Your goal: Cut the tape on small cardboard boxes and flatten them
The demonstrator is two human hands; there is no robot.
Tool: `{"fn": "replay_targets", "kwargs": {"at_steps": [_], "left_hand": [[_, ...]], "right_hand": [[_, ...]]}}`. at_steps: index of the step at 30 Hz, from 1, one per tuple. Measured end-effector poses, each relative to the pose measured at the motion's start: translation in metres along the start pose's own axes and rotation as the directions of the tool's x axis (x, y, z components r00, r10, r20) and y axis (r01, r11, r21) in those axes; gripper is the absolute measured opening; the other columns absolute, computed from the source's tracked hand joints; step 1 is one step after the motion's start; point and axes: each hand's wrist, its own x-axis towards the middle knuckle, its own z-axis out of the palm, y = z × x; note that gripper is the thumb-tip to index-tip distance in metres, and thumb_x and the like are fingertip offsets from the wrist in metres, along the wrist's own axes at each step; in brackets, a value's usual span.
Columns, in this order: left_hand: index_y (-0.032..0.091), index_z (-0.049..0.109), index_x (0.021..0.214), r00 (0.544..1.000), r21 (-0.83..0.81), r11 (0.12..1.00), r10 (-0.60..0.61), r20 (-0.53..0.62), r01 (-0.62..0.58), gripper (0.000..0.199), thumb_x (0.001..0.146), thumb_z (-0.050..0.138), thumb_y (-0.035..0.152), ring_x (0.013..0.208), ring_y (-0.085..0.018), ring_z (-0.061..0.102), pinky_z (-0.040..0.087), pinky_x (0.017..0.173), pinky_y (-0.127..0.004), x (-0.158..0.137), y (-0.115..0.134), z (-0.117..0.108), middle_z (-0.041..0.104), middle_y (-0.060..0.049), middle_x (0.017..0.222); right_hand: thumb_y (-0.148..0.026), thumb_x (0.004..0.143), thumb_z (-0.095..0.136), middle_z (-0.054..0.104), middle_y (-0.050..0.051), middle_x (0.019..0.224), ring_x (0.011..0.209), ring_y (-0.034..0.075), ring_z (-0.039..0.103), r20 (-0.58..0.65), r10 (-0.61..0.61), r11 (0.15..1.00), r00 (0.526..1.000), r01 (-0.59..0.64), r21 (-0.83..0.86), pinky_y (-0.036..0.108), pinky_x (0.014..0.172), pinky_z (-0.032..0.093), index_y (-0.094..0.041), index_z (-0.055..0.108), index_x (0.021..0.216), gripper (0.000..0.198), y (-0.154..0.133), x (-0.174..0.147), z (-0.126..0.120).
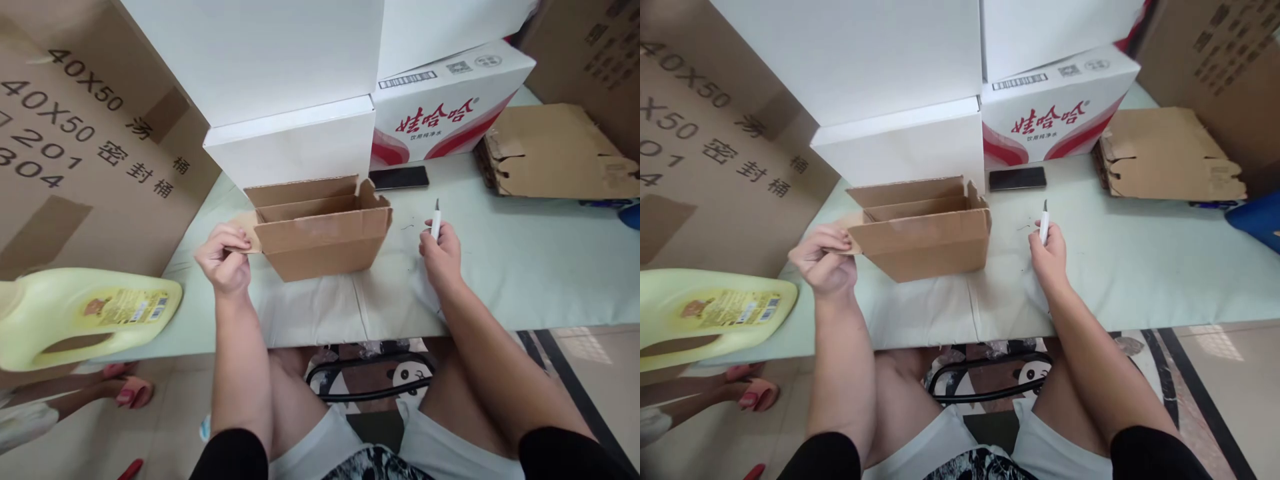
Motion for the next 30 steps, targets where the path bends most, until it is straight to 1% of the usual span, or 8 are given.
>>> {"fn": "replay_targets", "kwargs": {"at_steps": [7, 11, 14, 18, 20, 23, 27, 30], "left_hand": [[0.026, 0.057, 0.049, 0.988, -0.100, 0.994, -0.023, 0.153, 0.039, 0.010, 0.056, 0.060, 0.020, 0.057, -0.020, 0.049, 0.042, 0.059, -0.040, -0.014, 0.009, 0.017, 0.048, -0.003, 0.050], [0.026, 0.063, 0.056, 0.985, -0.113, 0.992, -0.032, 0.167, 0.051, 0.013, 0.069, 0.061, 0.028, 0.059, -0.021, 0.052, 0.044, 0.059, -0.040, -0.013, 0.017, 0.017, 0.053, -0.004, 0.057], [0.027, 0.073, 0.071, 0.979, 0.064, 0.995, -0.090, 0.181, 0.079, 0.018, 0.083, 0.061, 0.034, 0.073, -0.022, 0.062, 0.052, 0.071, -0.042, -0.015, 0.020, 0.017, 0.064, -0.004, 0.074], [0.029, 0.076, 0.094, 0.974, 0.209, 0.976, -0.102, 0.202, 0.059, 0.013, 0.084, 0.073, 0.036, 0.094, -0.023, 0.068, 0.057, 0.083, -0.042, -0.021, 0.019, 0.018, 0.069, -0.003, 0.096], [0.032, 0.074, 0.103, 0.972, 0.161, 0.986, -0.085, 0.220, 0.050, 0.022, 0.082, 0.078, 0.041, 0.104, -0.025, 0.069, 0.058, 0.089, -0.044, -0.022, 0.018, 0.018, 0.068, -0.003, 0.104], [0.036, 0.072, 0.112, 0.967, 0.081, 0.997, -0.030, 0.253, 0.010, 0.040, 0.077, 0.085, 0.049, 0.110, -0.027, 0.068, 0.058, 0.096, -0.049, -0.020, 0.017, 0.018, 0.066, -0.004, 0.111], [0.039, 0.068, 0.118, 0.970, 0.013, 0.999, 0.039, 0.239, -0.043, 0.063, 0.064, 0.090, 0.062, 0.120, -0.029, 0.061, 0.062, 0.088, -0.044, -0.020, 0.019, 0.018, 0.060, -0.005, 0.120], [0.040, 0.063, 0.116, 0.970, 0.001, 1.000, -0.030, 0.242, 0.030, 0.075, 0.055, 0.089, 0.074, 0.125, -0.029, 0.056, 0.063, 0.086, -0.040, -0.024, 0.021, 0.018, 0.053, -0.004, 0.121]], "right_hand": [[-0.026, 0.079, 0.063, 0.043, -0.011, 0.061, 0.041, 0.007, 0.041, -0.116, -0.067, 0.965, 0.991, 0.094, 0.245, 0.022, 0.040, 0.029, -0.026, 0.041, 0.087, 0.023, -0.060, 0.007, -0.011], [-0.024, 0.085, 0.068, 0.062, -0.006, 0.076, 0.044, 0.006, 0.044, 0.009, -0.267, 0.929, 0.964, 0.254, 0.270, 0.023, 0.041, 0.032, -0.025, 0.048, 0.087, 0.020, -0.099, 0.005, -0.021], [-0.026, 0.085, 0.074, 0.072, 0.000, 0.094, 0.049, 0.006, 0.045, 0.159, -0.383, 0.914, 0.910, 0.348, 0.209, 0.025, 0.045, 0.035, -0.023, 0.052, 0.082, 0.023, -0.114, -0.005, -0.025], [-0.027, 0.084, 0.077, 0.067, -0.001, 0.075, 0.052, 0.008, 0.046, 0.250, -0.434, 0.899, 0.866, 0.433, 0.061, 0.026, 0.048, 0.038, -0.022, 0.060, 0.078, 0.018, -0.122, -0.017, -0.023], [-0.029, 0.083, 0.078, 0.060, -0.003, 0.068, 0.054, 0.010, 0.048, 0.265, -0.416, 0.905, 0.870, 0.425, 0.025, 0.027, 0.050, 0.040, -0.023, 0.069, 0.088, 0.011, -0.125, -0.019, -0.021], [-0.032, 0.083, 0.079, 0.063, -0.003, 0.074, 0.055, 0.009, 0.046, 0.307, -0.361, 0.929, 0.881, 0.367, 0.039, 0.026, 0.051, 0.041, -0.024, 0.074, 0.101, 0.021, -0.124, -0.018, -0.021], [-0.036, 0.080, 0.082, 0.069, 0.001, 0.088, 0.060, 0.009, 0.049, 0.325, -0.330, 0.944, 0.886, 0.313, 0.105, 0.024, 0.050, 0.042, -0.024, 0.075, 0.102, 0.026, -0.116, -0.016, -0.022], [-0.035, 0.081, 0.082, 0.064, -0.001, 0.079, 0.052, 0.008, 0.044, 0.374, -0.269, 0.955, 0.887, 0.196, 0.221, 0.024, 0.044, 0.040, -0.024, 0.073, 0.103, 0.027, -0.112, -0.017, -0.018]]}}
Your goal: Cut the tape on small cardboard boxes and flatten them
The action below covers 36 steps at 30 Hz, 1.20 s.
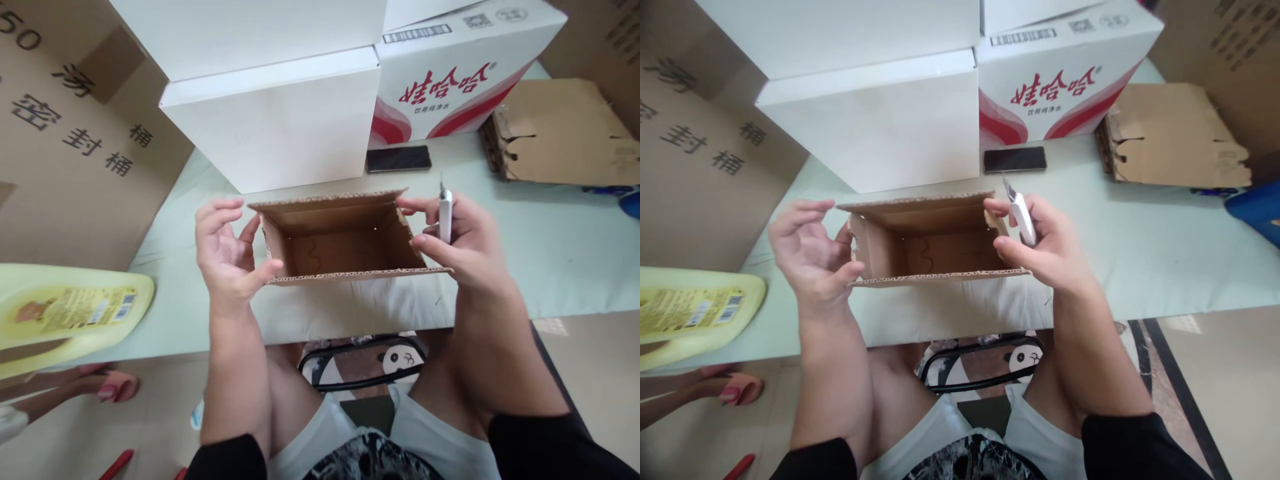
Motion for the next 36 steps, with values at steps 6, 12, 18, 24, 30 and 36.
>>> {"fn": "replay_targets", "kwargs": {"at_steps": [6, 12, 18, 24, 30, 36], "left_hand": [[0.035, 0.060, 0.107, 0.993, 0.011, 0.994, -0.112, 0.024, 0.112, 0.061, 0.065, 0.082, 0.075, 0.124, -0.029, 0.059, 0.059, 0.100, -0.046, -0.008, -0.004, 0.003, 0.059, -0.003, 0.099], [0.029, 0.075, 0.093, 0.985, 0.120, 0.988, -0.116, 0.130, 0.101, 0.050, 0.099, 0.044, 0.068, 0.112, -0.028, 0.070, 0.035, 0.124, -0.059, -0.006, -0.007, 0.011, 0.077, -0.004, 0.098], [0.028, 0.077, 0.098, 0.950, 0.189, 0.981, -0.087, 0.299, 0.031, 0.072, 0.084, 0.043, 0.090, 0.116, -0.031, 0.068, 0.031, 0.128, -0.059, -0.005, -0.010, 0.006, 0.075, -0.007, 0.111], [0.030, 0.064, 0.113, 0.978, 0.149, 0.980, -0.154, 0.137, 0.134, 0.048, 0.081, 0.075, 0.064, 0.131, -0.031, 0.058, 0.050, 0.110, -0.050, -0.014, -0.021, 0.011, 0.060, -0.008, 0.122], [0.034, 0.048, 0.141, 0.956, 0.279, 0.946, -0.220, 0.191, 0.162, 0.064, 0.086, 0.068, 0.059, 0.130, -0.031, 0.057, 0.053, 0.101, -0.048, -0.011, -0.006, 0.013, 0.058, -0.009, 0.143], [0.026, 0.070, 0.116, 0.885, 0.523, 0.851, -0.281, 0.371, 0.051, 0.032, 0.091, 0.063, 0.045, 0.138, -0.035, 0.051, 0.038, 0.120, -0.059, -0.002, 0.024, 0.011, 0.070, -0.007, 0.128]], "right_hand": [[-0.040, 0.083, 0.081, 0.069, 0.001, 0.085, 0.065, 0.013, 0.060, 0.059, 0.141, 0.976, 0.988, -0.148, 0.157, 0.028, 0.051, 0.051, -0.024, 0.070, 0.114, 0.037, 0.008, 0.003, 0.008], [-0.058, 0.090, 0.069, 0.076, 0.006, 0.117, 0.101, 0.022, 0.073, -0.053, 0.121, 0.988, 0.991, -0.116, 0.101, 0.037, 0.080, 0.061, -0.025, 0.070, 0.105, 0.036, 0.028, 0.008, 0.007], [-0.087, 0.068, 0.070, 0.074, 0.012, 0.123, 0.123, 0.035, 0.068, 0.014, 0.001, 0.969, 1.000, -0.005, 0.247, 0.050, 0.087, 0.061, -0.024, 0.058, 0.091, 0.068, 0.045, 0.009, 0.004], [-0.062, 0.076, 0.081, 0.072, 0.006, 0.120, 0.130, 0.034, 0.063, -0.028, -0.097, 0.994, 0.995, 0.098, 0.056, 0.055, 0.112, 0.048, -0.026, 0.053, 0.089, 0.048, 0.052, 0.008, 0.006], [-0.044, 0.083, 0.078, 0.058, 0.003, 0.151, 0.147, 0.033, 0.049, -0.098, -0.090, 0.995, 0.991, 0.094, 0.029, 0.060, 0.124, 0.037, -0.029, 0.050, 0.100, 0.036, 0.052, 0.008, 0.012], [-0.037, 0.088, 0.071, 0.077, 0.001, 0.119, 0.146, 0.033, 0.052, -0.008, -0.032, 0.999, 0.999, 0.032, 0.009, 0.065, 0.126, 0.030, -0.030, 0.053, 0.098, 0.022, 0.052, 0.007, 0.009]]}}
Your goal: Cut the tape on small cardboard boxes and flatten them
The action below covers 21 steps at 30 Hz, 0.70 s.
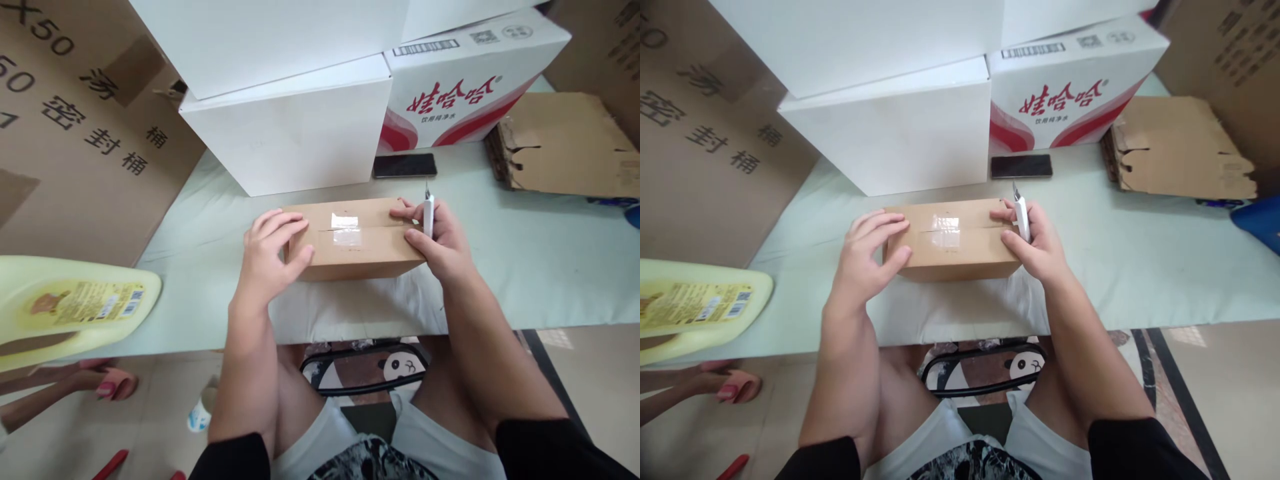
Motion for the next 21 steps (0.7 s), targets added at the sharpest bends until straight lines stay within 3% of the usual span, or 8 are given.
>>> {"fn": "replay_targets", "kwargs": {"at_steps": [5, 8, 11, 14, 16, 18, 21], "left_hand": [[0.022, 0.050, 0.132, 0.971, 0.065, 0.994, -0.102, 0.217, 0.090, 0.083, 0.066, 0.089, 0.052, 0.155, -0.044, 0.028, 0.036, 0.121, -0.064, -0.004, 0.023, -0.005, 0.041, -0.016, 0.159], [0.027, 0.046, 0.140, 0.946, 0.147, 0.981, -0.162, 0.281, 0.124, 0.092, 0.063, 0.093, 0.046, 0.157, -0.047, 0.018, 0.034, 0.119, -0.070, -0.003, 0.031, -0.006, 0.024, -0.017, 0.169], [0.035, 0.048, 0.147, 0.930, 0.240, 0.963, -0.195, 0.312, 0.122, 0.093, 0.066, 0.093, 0.045, 0.155, -0.052, 0.016, 0.031, 0.115, -0.078, 0.000, 0.035, -0.005, 0.025, -0.015, 0.169], [0.037, 0.053, 0.147, 0.940, 0.234, 0.966, -0.181, 0.290, 0.114, 0.093, 0.064, 0.094, 0.045, 0.153, -0.050, 0.022, 0.030, 0.119, -0.075, 0.002, 0.032, -0.005, 0.033, -0.013, 0.161], [0.037, 0.056, 0.146, 0.953, 0.165, 0.978, -0.164, 0.257, 0.124, 0.092, 0.063, 0.094, 0.045, 0.152, -0.046, 0.026, 0.031, 0.122, -0.070, 0.003, 0.025, -0.007, 0.036, -0.010, 0.158], [0.037, 0.059, 0.143, 0.964, 0.058, 0.983, -0.183, 0.192, 0.175, 0.089, 0.061, 0.094, 0.048, 0.151, -0.044, 0.030, 0.031, 0.124, -0.067, 0.002, 0.013, -0.010, 0.039, -0.008, 0.155], [0.031, 0.065, 0.137, 0.951, -0.256, 0.918, -0.306, 0.033, 0.304, 0.089, 0.057, 0.093, 0.058, 0.147, -0.042, 0.039, 0.031, 0.125, -0.062, 0.001, -0.006, -0.011, 0.049, -0.009, 0.150]], "right_hand": [[-0.035, 0.088, 0.070, 0.076, 0.003, 0.124, 0.146, 0.033, 0.052, 0.011, 0.015, 0.998, 1.000, -0.014, -0.059, 0.064, 0.125, 0.032, -0.029, 0.056, 0.100, 0.019, -0.001, -0.002, -0.002], [-0.035, 0.088, 0.070, 0.077, 0.003, 0.122, 0.145, 0.033, 0.053, 0.053, -0.007, 0.999, 0.999, 0.009, -0.038, 0.064, 0.123, 0.034, -0.028, 0.054, 0.097, 0.020, -0.001, -0.003, -0.003], [-0.037, 0.089, 0.071, 0.078, 0.003, 0.120, 0.146, 0.032, 0.052, 0.081, -0.020, 1.000, 0.997, 0.021, -0.010, 0.063, 0.122, 0.037, -0.028, 0.051, 0.095, 0.023, 0.000, -0.004, -0.002], [-0.045, 0.090, 0.070, 0.075, 0.004, 0.127, 0.144, 0.031, 0.054, 0.028, -0.015, 1.000, 1.000, 0.014, 0.010, 0.060, 0.119, 0.042, -0.028, 0.049, 0.095, 0.027, 0.003, -0.004, 0.001], [-0.050, 0.091, 0.067, 0.072, 0.004, 0.132, 0.142, 0.031, 0.056, -0.099, -0.007, 0.999, 0.995, 0.013, 0.053, 0.054, 0.106, 0.054, -0.028, 0.047, 0.093, 0.029, 0.005, -0.004, 0.001], [-0.052, 0.091, 0.064, 0.069, 0.005, 0.134, 0.141, 0.031, 0.057, -0.239, 0.031, 0.994, 0.970, -0.004, 0.110, 0.041, 0.077, 0.062, -0.029, 0.045, 0.091, 0.031, 0.007, -0.002, 0.000], [-0.048, 0.090, 0.064, 0.069, 0.007, 0.131, 0.136, 0.031, 0.060, -0.344, 0.118, 0.985, 0.932, -0.066, 0.161, 0.025, 0.045, 0.044, -0.029, 0.043, 0.091, 0.029, 0.009, 0.001, -0.004]]}}
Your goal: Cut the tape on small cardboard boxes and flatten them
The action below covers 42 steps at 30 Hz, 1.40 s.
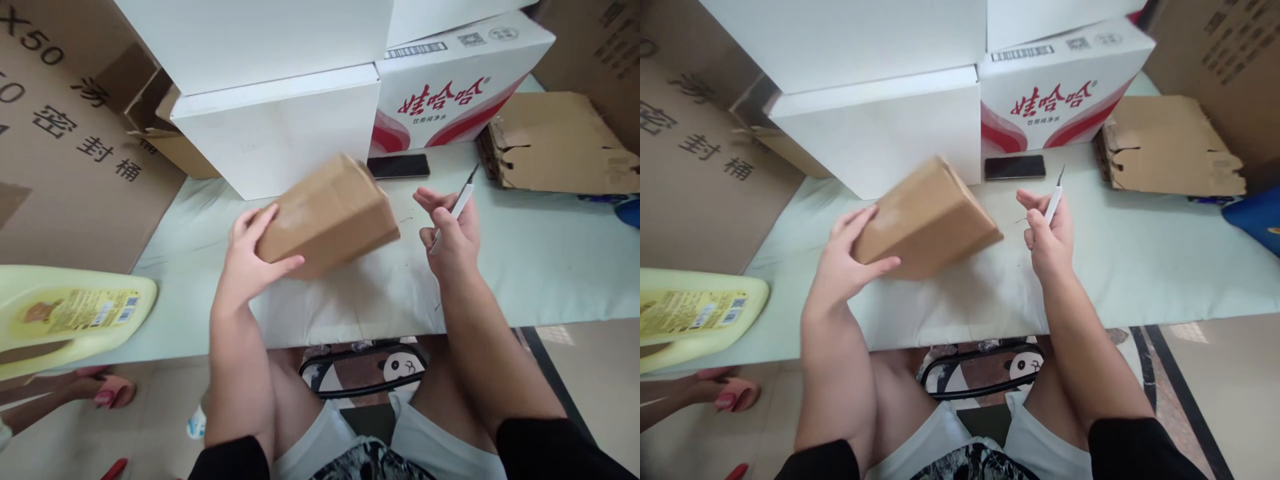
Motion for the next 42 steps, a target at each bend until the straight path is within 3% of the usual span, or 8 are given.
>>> {"fn": "replay_targets", "kwargs": {"at_steps": [5, 11, 18, 22, 25, 30, 36, 42], "left_hand": [[0.025, 0.065, 0.125, 0.911, -0.727, 0.583, -0.386, 0.143, 0.361, 0.074, 0.073, 0.071, 0.077, 0.125, -0.040, 0.063, 0.058, 0.100, -0.055, 0.002, -0.023, 0.022, 0.069, -0.011, 0.128], [0.021, 0.060, 0.131, 0.623, -0.641, 0.052, -0.308, 0.719, 0.765, 0.074, 0.085, 0.058, 0.079, 0.099, -0.034, 0.074, 0.064, 0.079, -0.051, -0.006, -0.021, 0.079, 0.075, -0.014, 0.115], [0.014, 0.074, 0.093, 0.577, -0.267, 0.578, -0.457, 0.677, 0.771, 0.060, 0.083, 0.065, 0.073, 0.072, -0.025, 0.073, 0.059, 0.068, -0.037, -0.009, -0.018, 0.089, 0.077, -0.015, 0.086], [0.015, 0.069, 0.077, 0.813, -0.079, 0.850, -0.466, 0.350, 0.521, 0.045, 0.081, 0.069, 0.060, 0.077, -0.026, 0.073, 0.058, 0.071, -0.037, -0.003, -0.012, 0.065, 0.074, -0.013, 0.076], [0.021, 0.070, 0.106, 0.994, -0.159, 0.985, -0.079, -0.076, 0.066, 0.035, 0.090, 0.060, 0.050, 0.114, -0.027, 0.070, 0.056, 0.099, -0.043, -0.005, 0.004, 0.054, 0.077, -0.010, 0.112], [0.023, 0.073, 0.116, 0.865, -0.100, 0.870, 0.491, 0.106, -0.482, 0.034, 0.093, 0.054, 0.040, 0.137, -0.030, 0.057, 0.043, 0.119, -0.056, -0.012, 0.023, 0.066, 0.073, -0.009, 0.129], [0.022, 0.072, 0.125, 0.836, -0.002, 0.846, 0.527, 0.156, -0.533, 0.042, 0.094, 0.047, 0.037, 0.140, -0.032, 0.049, 0.039, 0.122, -0.057, -0.014, 0.017, 0.077, 0.066, -0.011, 0.133], [0.024, 0.070, 0.128, 0.829, -0.004, 0.842, 0.532, 0.170, -0.540, 0.043, 0.092, 0.049, 0.035, 0.141, -0.034, 0.047, 0.039, 0.121, -0.059, -0.016, 0.020, 0.075, 0.063, -0.011, 0.134]], "right_hand": [[-0.046, 0.087, 0.071, 0.070, 0.008, 0.131, 0.134, 0.032, 0.062, 0.042, 0.015, 1.000, 0.999, -0.015, 0.000, 0.030, 0.056, 0.053, -0.028, 0.044, 0.092, 0.032, 0.000, 0.000, 0.003], [-0.049, 0.089, 0.072, 0.065, 0.005, 0.144, 0.145, 0.030, 0.053, 0.246, -0.080, 0.990, 0.966, 0.106, -0.093, 0.058, 0.114, 0.048, -0.028, 0.048, 0.095, 0.032, -0.012, -0.005, 0.012], [-0.033, 0.089, 0.071, 0.071, 0.007, 0.133, 0.147, 0.034, 0.051, 0.454, -0.084, 0.959, 0.887, 0.196, -0.206, 0.060, 0.120, 0.042, -0.027, 0.065, 0.110, 0.022, -0.034, -0.003, 0.001], [-0.032, 0.089, 0.069, 0.067, 0.012, 0.140, 0.150, 0.036, 0.046, 0.639, 0.020, 0.893, 0.769, 0.274, -0.357, 0.058, 0.117, 0.047, -0.027, 0.065, 0.132, 0.043, -0.048, -0.006, 0.004], [-0.025, 0.089, 0.065, 0.065, 0.009, 0.144, 0.154, 0.034, 0.041, 0.701, 0.009, 0.865, 0.713, 0.345, -0.363, 0.054, 0.116, 0.049, -0.029, 0.063, 0.134, 0.045, -0.053, -0.011, 0.016], [-0.031, 0.094, 0.060, 0.070, 0.009, 0.133, 0.147, 0.032, 0.051, 0.666, -0.054, 0.902, 0.744, 0.322, -0.286, 0.052, 0.116, 0.048, -0.027, 0.067, 0.121, 0.028, -0.047, -0.014, 0.022], [-0.046, 0.098, 0.055, 0.072, 0.003, 0.099, 0.082, 0.021, 0.070, 0.247, -0.059, 0.977, 0.967, 0.106, -0.184, 0.038, 0.075, 0.058, -0.034, 0.058, 0.121, 0.026, -0.044, -0.015, 0.016], [-0.046, 0.087, 0.058, 0.069, 0.001, 0.089, 0.063, 0.021, 0.063, -0.085, -0.056, 0.998, 0.995, 0.056, -0.011, 0.033, 0.050, 0.039, -0.035, 0.051, 0.104, 0.021, -0.063, -0.006, 0.010]]}}
